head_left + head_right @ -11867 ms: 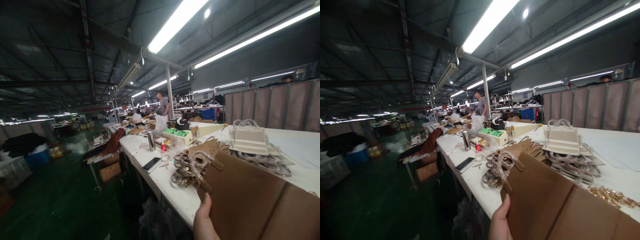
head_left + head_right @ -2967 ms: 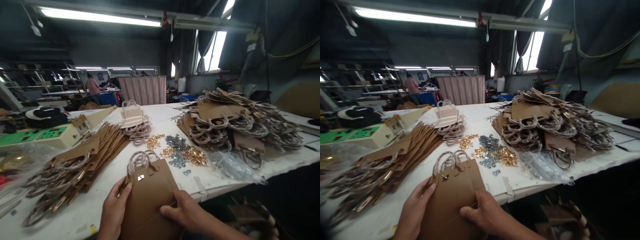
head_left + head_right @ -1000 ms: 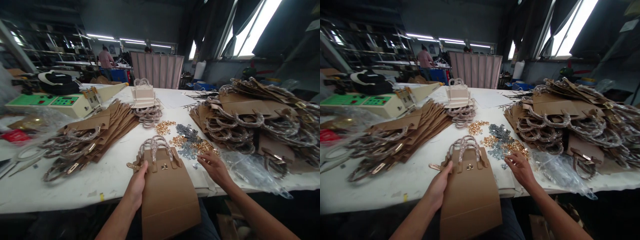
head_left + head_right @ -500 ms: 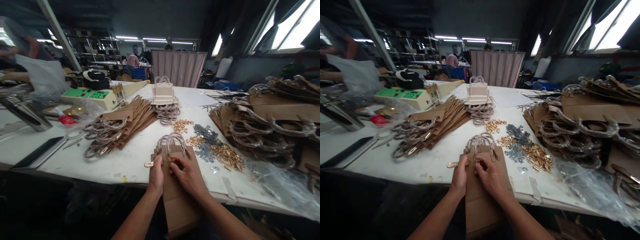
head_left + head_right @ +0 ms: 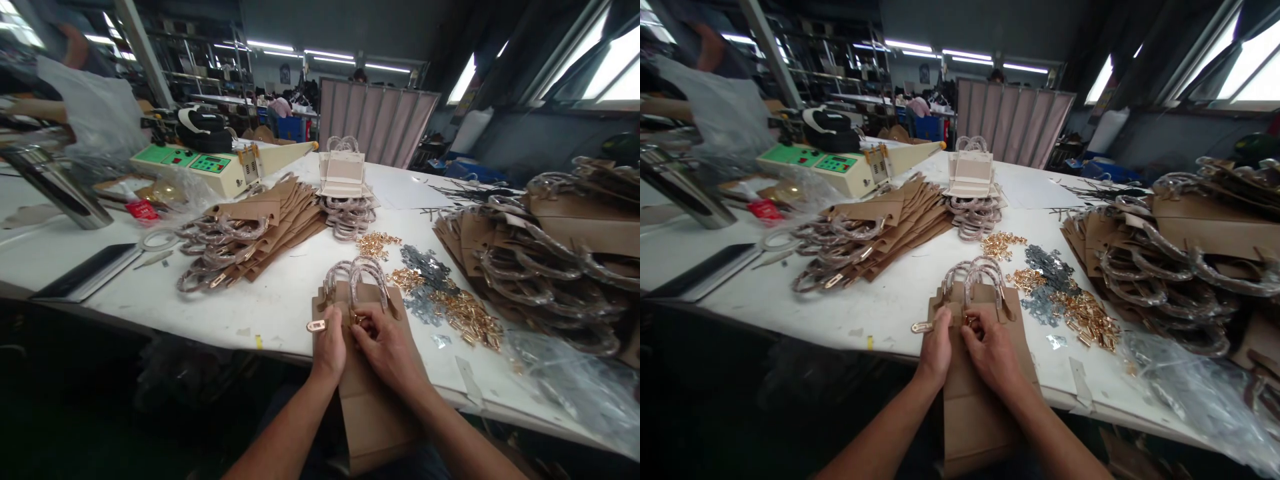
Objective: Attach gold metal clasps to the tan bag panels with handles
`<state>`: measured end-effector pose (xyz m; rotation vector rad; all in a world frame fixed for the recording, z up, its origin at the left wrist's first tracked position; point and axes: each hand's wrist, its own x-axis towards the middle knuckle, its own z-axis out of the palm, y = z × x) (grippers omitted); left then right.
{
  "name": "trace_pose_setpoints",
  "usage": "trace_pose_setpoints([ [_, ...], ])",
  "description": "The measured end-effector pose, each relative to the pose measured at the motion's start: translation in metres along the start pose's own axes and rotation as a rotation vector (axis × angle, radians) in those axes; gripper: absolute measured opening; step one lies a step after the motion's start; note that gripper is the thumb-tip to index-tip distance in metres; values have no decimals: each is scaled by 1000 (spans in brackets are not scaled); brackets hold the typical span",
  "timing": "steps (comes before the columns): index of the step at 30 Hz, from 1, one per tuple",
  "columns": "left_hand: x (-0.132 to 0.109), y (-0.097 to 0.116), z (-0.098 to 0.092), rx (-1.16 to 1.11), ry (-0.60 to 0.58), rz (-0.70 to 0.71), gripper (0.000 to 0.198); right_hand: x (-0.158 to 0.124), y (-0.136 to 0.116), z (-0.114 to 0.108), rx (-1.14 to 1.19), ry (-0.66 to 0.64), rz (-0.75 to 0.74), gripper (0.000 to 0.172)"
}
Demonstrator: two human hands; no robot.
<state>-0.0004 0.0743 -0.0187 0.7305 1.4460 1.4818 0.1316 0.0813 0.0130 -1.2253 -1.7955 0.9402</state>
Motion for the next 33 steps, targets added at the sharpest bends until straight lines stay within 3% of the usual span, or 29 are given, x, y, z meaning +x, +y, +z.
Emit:
trace_pose_setpoints([
  [15,-1,2,-2,18,-19,7,31,10,-14,9,-161,-5,-26,14],
  [33,-9,17,-2,120,-88,220,29,16,-13,9,-215,-70,-55,15],
])
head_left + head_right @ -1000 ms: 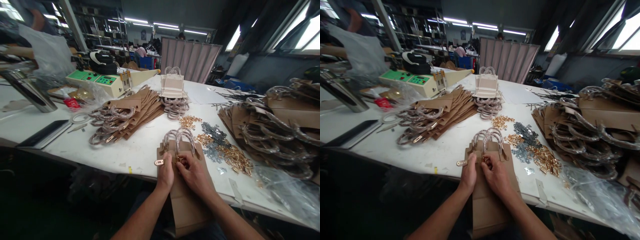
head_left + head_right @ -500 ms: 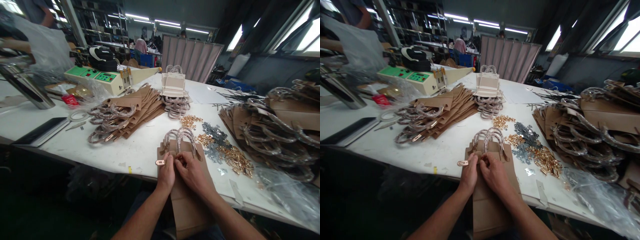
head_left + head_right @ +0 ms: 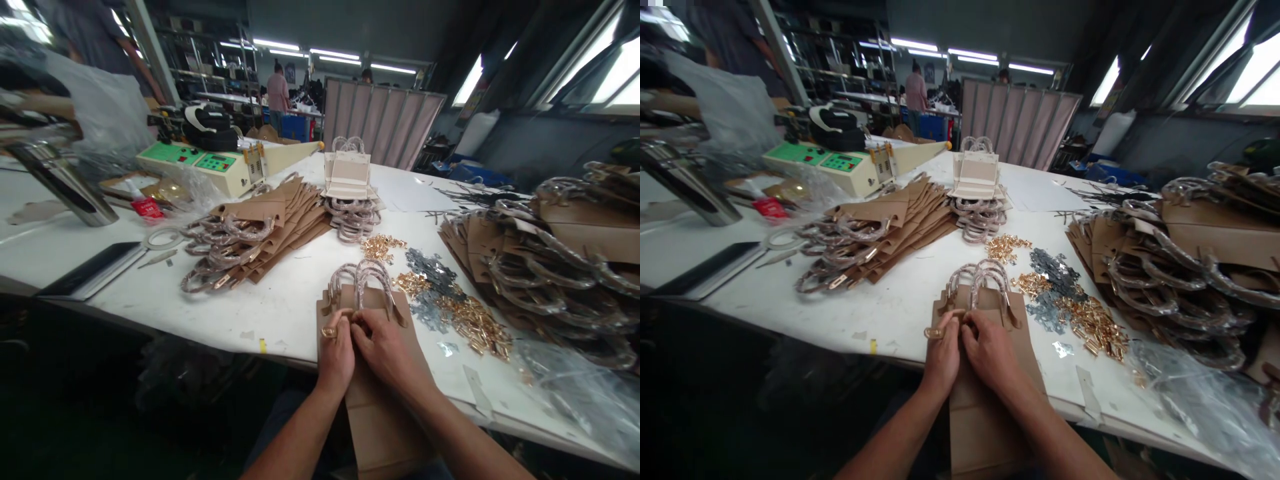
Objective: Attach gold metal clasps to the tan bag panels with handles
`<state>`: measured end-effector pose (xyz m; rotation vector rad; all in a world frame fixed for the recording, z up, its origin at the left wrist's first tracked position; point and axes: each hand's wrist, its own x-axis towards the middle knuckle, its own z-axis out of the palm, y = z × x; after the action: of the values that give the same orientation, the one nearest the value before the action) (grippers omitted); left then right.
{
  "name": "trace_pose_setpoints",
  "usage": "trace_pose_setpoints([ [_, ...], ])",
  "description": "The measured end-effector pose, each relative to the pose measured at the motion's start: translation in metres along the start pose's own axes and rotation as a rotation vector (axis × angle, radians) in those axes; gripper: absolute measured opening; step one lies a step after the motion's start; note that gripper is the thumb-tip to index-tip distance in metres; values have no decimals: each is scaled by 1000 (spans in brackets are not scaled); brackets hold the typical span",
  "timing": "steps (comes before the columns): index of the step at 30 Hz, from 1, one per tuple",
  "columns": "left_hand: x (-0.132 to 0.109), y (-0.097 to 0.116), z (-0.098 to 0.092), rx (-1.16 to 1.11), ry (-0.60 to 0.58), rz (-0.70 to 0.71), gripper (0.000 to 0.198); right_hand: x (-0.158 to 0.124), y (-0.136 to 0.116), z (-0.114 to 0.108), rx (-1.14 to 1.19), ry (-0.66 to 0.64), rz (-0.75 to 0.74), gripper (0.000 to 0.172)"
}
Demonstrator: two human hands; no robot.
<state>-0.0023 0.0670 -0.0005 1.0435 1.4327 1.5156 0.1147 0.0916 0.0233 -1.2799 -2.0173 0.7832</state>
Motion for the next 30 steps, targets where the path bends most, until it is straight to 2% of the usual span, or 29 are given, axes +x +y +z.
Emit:
trace_pose_setpoints([
  [6,3,-5,-9,-37,-33,-69,38,-2,8,19,158,40,60,23],
  [11,13,-33,-8,-42,32,-77,48,-3,15,22,225,72,10,25],
  [16,20,-53,-3,-60,37,-27,46,1,26,24,213,61,22,23],
  [24,26,-36,-10,-32,31,1,39,11,35,39,133,89,-6,19],
  [27,30,-30,-15,-21,-24,-24,36,9,23,35,162,131,-4,19],
  [30,30,-19,-14,-72,-80,-95,36,-7,4,21,281,195,-30,19],
])
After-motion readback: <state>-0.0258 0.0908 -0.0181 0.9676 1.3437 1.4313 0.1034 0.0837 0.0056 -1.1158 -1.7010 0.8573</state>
